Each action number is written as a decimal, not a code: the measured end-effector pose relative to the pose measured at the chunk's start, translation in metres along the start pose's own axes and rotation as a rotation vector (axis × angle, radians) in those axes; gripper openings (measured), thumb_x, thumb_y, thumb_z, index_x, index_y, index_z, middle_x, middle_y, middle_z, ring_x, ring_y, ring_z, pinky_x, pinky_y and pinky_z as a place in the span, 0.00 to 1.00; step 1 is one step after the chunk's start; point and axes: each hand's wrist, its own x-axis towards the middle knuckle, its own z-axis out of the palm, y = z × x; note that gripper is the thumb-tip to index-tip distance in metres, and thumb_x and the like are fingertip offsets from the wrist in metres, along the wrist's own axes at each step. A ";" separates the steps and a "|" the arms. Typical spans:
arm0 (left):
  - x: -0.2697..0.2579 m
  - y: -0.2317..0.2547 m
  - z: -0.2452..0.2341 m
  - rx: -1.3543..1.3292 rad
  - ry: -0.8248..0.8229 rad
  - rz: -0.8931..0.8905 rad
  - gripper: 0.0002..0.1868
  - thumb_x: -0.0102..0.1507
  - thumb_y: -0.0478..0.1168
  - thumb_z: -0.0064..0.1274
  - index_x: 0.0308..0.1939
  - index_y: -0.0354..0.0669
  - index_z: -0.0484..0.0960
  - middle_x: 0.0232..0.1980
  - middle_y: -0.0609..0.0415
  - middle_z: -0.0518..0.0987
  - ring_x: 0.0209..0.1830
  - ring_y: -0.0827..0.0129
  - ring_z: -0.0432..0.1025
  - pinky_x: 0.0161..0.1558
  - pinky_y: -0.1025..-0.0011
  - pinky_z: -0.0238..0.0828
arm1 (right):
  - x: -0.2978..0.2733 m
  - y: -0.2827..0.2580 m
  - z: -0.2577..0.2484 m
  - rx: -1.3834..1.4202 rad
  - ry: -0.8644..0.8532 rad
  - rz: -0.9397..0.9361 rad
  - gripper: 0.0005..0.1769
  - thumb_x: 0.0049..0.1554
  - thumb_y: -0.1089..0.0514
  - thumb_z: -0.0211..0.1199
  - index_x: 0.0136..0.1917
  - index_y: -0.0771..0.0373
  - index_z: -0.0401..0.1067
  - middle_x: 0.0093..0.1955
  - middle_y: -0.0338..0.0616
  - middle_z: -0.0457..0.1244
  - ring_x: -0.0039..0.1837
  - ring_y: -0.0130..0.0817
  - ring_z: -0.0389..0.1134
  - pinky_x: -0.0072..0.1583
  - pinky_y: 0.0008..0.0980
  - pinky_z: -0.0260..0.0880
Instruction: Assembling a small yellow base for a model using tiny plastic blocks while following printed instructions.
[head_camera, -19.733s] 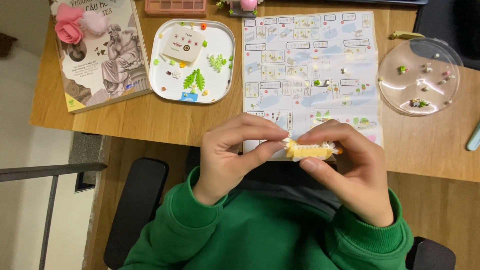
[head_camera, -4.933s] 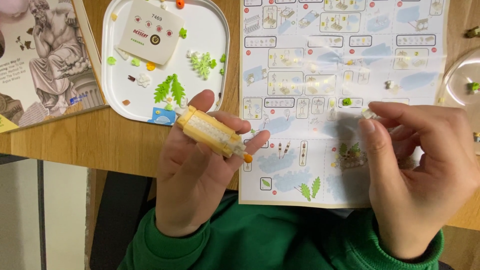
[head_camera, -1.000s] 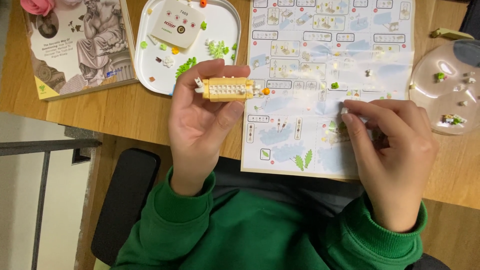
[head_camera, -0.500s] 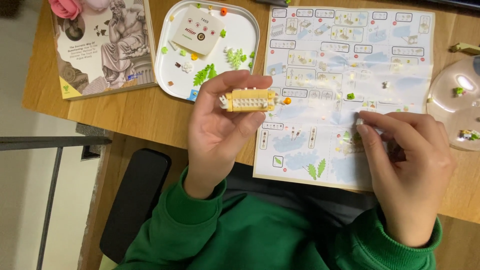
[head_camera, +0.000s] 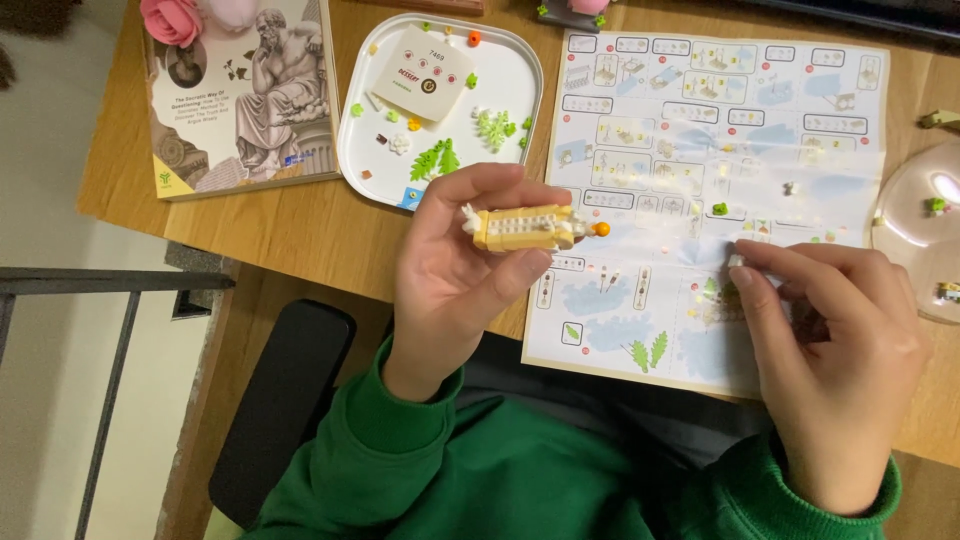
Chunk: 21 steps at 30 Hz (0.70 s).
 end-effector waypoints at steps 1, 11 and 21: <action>0.000 0.000 0.000 -0.016 -0.004 -0.003 0.21 0.65 0.31 0.54 0.60 0.40 0.66 0.57 0.42 0.76 0.61 0.59 0.72 0.64 0.63 0.75 | 0.000 0.000 0.000 -0.010 -0.002 0.004 0.08 0.67 0.70 0.69 0.60 0.69 0.79 0.54 0.53 0.63 0.56 0.42 0.61 0.52 0.33 0.62; -0.001 0.007 0.007 0.064 0.003 -0.018 0.23 0.62 0.27 0.55 0.59 0.40 0.65 0.57 0.38 0.77 0.56 0.63 0.74 0.57 0.72 0.76 | 0.000 -0.001 0.000 0.021 -0.006 0.015 0.09 0.67 0.71 0.68 0.60 0.71 0.78 0.54 0.55 0.62 0.56 0.42 0.60 0.54 0.34 0.61; -0.001 0.008 0.006 0.158 -0.019 0.009 0.21 0.63 0.31 0.56 0.57 0.42 0.65 0.56 0.44 0.78 0.59 0.69 0.71 0.57 0.77 0.72 | 0.000 0.002 0.001 -0.005 -0.001 -0.031 0.09 0.66 0.72 0.70 0.61 0.71 0.79 0.54 0.55 0.62 0.55 0.43 0.61 0.54 0.35 0.62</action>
